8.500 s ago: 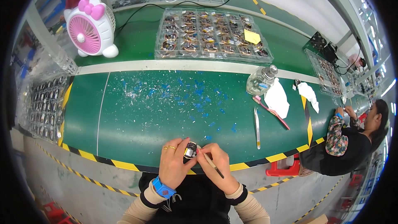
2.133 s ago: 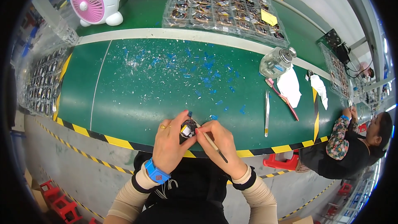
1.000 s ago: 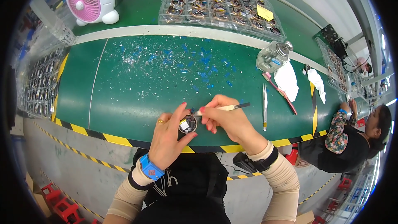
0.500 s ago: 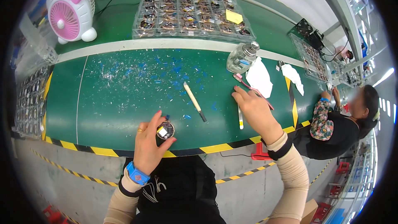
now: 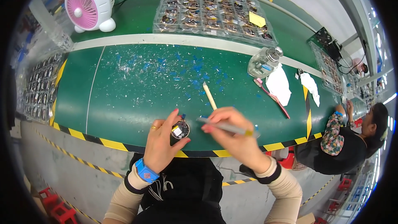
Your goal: The person cleans a watch component with a toothbrush, scrapes it with a metal tool, and wipes it with a cloth. They then apply liquid from a bottle using a small brush, scrape the component again, and finish by brushing it with the toothbrush.
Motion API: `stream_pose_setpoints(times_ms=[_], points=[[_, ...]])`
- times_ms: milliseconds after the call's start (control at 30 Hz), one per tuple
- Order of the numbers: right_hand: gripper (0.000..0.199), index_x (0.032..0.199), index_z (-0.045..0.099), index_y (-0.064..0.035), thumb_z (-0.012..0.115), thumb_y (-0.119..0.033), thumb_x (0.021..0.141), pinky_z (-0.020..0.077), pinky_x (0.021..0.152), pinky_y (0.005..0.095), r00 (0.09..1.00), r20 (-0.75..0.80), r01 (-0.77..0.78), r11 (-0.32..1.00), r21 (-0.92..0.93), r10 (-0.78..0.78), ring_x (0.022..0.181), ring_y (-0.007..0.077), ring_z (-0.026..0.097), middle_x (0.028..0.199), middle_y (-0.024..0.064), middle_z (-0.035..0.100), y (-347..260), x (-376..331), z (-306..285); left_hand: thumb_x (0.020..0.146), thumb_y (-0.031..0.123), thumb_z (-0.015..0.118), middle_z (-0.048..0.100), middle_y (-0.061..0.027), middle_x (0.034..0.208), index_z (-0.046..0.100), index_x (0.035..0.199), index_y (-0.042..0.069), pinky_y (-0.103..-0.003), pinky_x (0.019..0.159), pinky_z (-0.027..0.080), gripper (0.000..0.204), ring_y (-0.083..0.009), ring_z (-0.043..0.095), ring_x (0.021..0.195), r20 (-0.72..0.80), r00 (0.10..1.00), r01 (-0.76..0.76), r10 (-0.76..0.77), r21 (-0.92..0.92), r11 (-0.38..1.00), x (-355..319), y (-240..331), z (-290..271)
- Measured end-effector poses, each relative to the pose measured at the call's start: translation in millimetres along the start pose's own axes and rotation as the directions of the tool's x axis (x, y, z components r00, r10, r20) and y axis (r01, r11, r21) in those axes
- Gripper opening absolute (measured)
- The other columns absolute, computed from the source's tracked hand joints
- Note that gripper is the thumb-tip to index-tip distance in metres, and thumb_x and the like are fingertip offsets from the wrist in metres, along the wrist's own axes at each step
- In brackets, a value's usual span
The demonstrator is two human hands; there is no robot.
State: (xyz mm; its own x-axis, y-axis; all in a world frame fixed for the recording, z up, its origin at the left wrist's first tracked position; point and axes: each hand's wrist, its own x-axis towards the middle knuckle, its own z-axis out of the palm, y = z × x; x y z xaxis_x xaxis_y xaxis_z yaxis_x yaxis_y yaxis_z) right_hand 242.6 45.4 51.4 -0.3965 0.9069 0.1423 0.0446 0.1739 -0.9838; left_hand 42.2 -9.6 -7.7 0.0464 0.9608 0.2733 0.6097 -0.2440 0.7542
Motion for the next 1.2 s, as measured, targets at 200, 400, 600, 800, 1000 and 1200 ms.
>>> stream_pose_setpoints(times_ms=[200,400,600,800,1000,1200], points=[[0.016,0.098,0.064,0.0036,0.066,0.01,0.083,0.0558,0.078,0.0299,0.976,0.218,0.074,0.951,-0.301,-0.007,0.092,0.0198,0.066,0.107,0.0147,0.063,-1.6,-2.5,5.5,0.069,0.008,0.083,0.067,-0.0116,0.115,0.041,0.142,0.003,-0.039,0.087,0.045,0.084,-0.0301,0.057,0.097,0.0,1.0,-0.005,0.005,-0.008,1.0,1.6,3.0,-1.4],[0.016,0.098,0.067,0.0015,0.072,-0.001,0.083,0.0535,0.063,0.0306,0.961,0.273,0.155,0.895,-0.419,-0.038,0.077,0.0207,0.066,0.103,0.0111,0.064,-7.9,-2.6,1.7,0.069,0.008,0.083,0.067,-0.0115,0.115,0.041,0.142,0.003,-0.04,0.088,0.045,0.084,-0.0303,0.057,0.097,0.001,1.0,-0.008,0.008,-0.007,1.0,1.1,1.8,-0.7],[0.016,0.097,0.067,0.0019,0.072,0.0,0.082,0.0538,0.066,0.0306,0.932,0.361,0.207,0.849,-0.487,-0.02,0.079,0.0232,0.065,0.103,0.0119,0.064,-22.1,7.4,4.3,0.071,0.007,0.081,0.066,-0.011,0.098,0.041,0.141,0.0,-0.041,0.084,0.044,0.081,-0.0304,0.056,0.091,-0.015,1.0,-0.022,0.022,-0.017,1.0,3.2,3.9,-1.9],[0.015,0.097,0.068,0.0048,0.07,0.004,0.082,0.0555,0.073,0.0301,0.886,0.449,0.126,0.874,-0.47,0.114,0.086,0.0227,0.068,0.104,0.0145,0.066,-30.4,29.9,0.2,0.072,0.009,0.08,0.066,-0.0109,0.098,0.042,0.141,0.0,-0.041,0.083,0.044,0.079,-0.03,0.056,0.091,0.0,1.0,-0.018,0.018,-0.008,1.0,2.0,3.4,-3.2],[0.013,0.1,0.066,0.0076,0.065,0.005,0.087,0.0579,0.077,0.0313,0.866,0.372,-0.27,0.938,-0.215,0.335,0.091,0.0235,0.069,0.101,0.0169,0.067,-7.8,39.5,-15.0,0.073,0.011,0.08,0.067,-0.0114,0.104,0.042,0.14,0.0,-0.041,0.084,0.044,0.078,-0.0296,0.057,0.092,0.029,1.0,-0.011,0.011,-0.014,1.0,1.2,2.9,-3.0],[0.013,0.1,0.066,0.0085,0.058,0.008,0.09,0.0593,0.082,0.0328,0.747,0.245,-0.659,0.737,0.153,0.617,0.096,0.0275,0.069,0.102,0.0202,0.067,-0.5,40.6,-12.1,0.071,0.012,0.082,0.067,-0.0121,0.113,0.043,0.139,0.001,-0.04,0.088,0.044,0.079,-0.0299,0.058,0.094,0.044,0.999,0.01,-0.009,-0.017,1.0,2.5,3.7,-4.7]])
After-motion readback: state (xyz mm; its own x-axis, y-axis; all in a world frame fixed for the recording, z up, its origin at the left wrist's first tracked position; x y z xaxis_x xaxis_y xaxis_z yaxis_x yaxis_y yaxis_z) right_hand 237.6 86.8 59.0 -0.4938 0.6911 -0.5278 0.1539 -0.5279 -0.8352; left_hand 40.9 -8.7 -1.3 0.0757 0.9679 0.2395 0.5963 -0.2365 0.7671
